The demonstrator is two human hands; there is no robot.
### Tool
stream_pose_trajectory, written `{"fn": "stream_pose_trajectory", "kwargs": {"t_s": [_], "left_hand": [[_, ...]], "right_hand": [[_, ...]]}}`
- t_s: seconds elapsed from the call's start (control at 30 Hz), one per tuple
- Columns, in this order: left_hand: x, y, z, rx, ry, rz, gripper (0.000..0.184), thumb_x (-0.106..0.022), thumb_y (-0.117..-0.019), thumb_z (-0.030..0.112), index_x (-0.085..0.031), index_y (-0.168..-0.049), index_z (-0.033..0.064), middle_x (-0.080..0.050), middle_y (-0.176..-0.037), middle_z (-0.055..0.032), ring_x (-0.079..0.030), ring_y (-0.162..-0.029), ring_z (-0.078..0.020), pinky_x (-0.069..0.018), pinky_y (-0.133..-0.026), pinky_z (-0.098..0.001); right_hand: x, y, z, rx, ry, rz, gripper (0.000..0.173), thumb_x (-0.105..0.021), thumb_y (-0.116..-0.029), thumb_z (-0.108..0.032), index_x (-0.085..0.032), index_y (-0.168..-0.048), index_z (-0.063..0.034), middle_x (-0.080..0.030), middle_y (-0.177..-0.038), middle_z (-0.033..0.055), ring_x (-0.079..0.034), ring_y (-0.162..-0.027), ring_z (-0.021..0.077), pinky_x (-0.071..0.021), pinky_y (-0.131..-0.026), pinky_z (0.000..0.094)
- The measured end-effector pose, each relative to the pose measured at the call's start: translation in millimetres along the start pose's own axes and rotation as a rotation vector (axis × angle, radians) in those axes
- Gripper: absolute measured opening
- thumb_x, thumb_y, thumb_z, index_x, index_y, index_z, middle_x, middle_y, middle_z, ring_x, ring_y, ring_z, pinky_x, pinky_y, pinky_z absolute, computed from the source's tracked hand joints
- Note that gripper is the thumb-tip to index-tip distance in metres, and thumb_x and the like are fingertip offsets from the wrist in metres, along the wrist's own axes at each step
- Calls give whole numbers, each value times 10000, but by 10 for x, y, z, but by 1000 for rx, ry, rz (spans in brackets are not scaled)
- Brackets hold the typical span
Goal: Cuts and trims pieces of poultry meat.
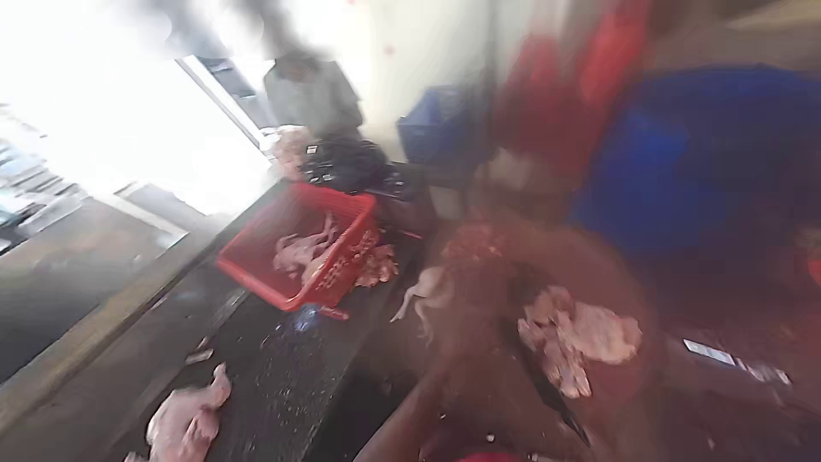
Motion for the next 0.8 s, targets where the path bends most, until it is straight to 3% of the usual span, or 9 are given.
{"fn": "stream_pose_trajectory", "kwargs": {"t_s": [0.1, 0.17, 0.27, 0.4, 0.47, 0.53, 0.67, 0.73, 0.8], "left_hand": [[81, -97, -6, 35, -2, 65, 290, -519, -1058, 119, -625, -1260, -59, -699, -1130, -148, -685, -949, -154, -578, -870, -339], [50, -199, 34, -3, 15, 72, 268, -515, -1058, 112, -628, -1231, -59, -697, -1035, -122, -664, -820, -125, -581, -757, -303], [-223, -384, 194, -71, 28, -28, 257, -517, -1059, 124, -635, -1214, -43, -691, -1017, -92, -654, -805, -114, -573, -739, -286], [-970, -685, 513, -109, -238, -479, 331, -559, -1057, 231, -644, -1305, 31, -695, -1246, -114, -681, -1124, -182, -553, -1006, -384], [-1435, -833, 528, -210, -529, -660, 382, -553, -1039, 272, -640, -1356, 78, -640, -1365, -127, -590, -1295, -237, -460, -1124, -433], [-1783, -906, 675, -227, -900, -814, 458, -521, -1033, 243, -541, -1474, 121, -514, -1528, -121, -429, -1453, -316, -330, -1199, -536], [-2174, -1162, 418, -412, -1159, -820, 461, -636, -941, 262, -630, -1390, 159, -609, -1424, -122, -447, -1419, -385, -299, -1148, -662], [-2150, -1252, 483, -442, -1166, -854, 443, -653, -953, 327, -651, -1364, 163, -629, -1391, -140, -496, -1369, -389, -306, -1134, -662], [-1966, -1408, 647, -409, -1034, -761, 425, -658, -944, 347, -679, -1337, 185, -651, -1348, -150, -554, -1314, -364, -377, -1118, -616]], "right_hand": [[-151, 26, 74, -89, 111, -111, 523, -501, -1072, -429, -558, -1394, -21, -674, -1190, 255, -660, -1120, 413, -492, -994, 622], [-191, 61, 23, -115, 174, -92, 543, -476, -1071, -477, -527, -1450, -91, -670, -1251, 226, -652, -1171, 408, -493, -1003, 629], [-203, 76, 19, -78, 234, -64, 499, -461, -1073, -469, -538, -1446, -145, -681, -1249, 192, -657, -1166, 400, -503, -976, 646], [-130, 127, -70, -64, 274, -102, 479, -465, -1080, -425, -521, -1471, -154, -665, -1282, 214, -638, -1189, 435, -492, -973, 667], [-62, 155, -176, -67, 266, -134, 462, -501, -1076, -376, -522, -1471, -138, -646, -1309, 232, -618, -1216, 448, -477, -998, 671], [-94, 128, -148, -25, 266, -110, 458, -529, -1060, -363, -534, -1463, -145, -645, -1317, 222, -619, -1216, 438, -477, -997, 669], [-108, 106, -110, 27, 236, -91, 461, -535, -1059, -377, -560, -1441, -119, -640, -1332, 225, -614, -1230, 437, -466, -1016, 668], [-9, 187, -138, 14, 221, -121, 456, -520, -1073, -375, -566, -1432, -98, -627, -1346, 237, -597, -1255, 439, -449, -1043, 652], [166, 224, -68, 34, 228, -137, 439, -501, -1077, -401, -588, -1396, -112, -651, -1303, 222, -625, -1209, 435, -472, -1003, 669]]}}
Point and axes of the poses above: each hand's wrist, its own y-axis away from the middle knuckle, its own x-axis out of the back of the hand, z = x × y, the point moved 1 cm from there along -y, towards the middle knuckle
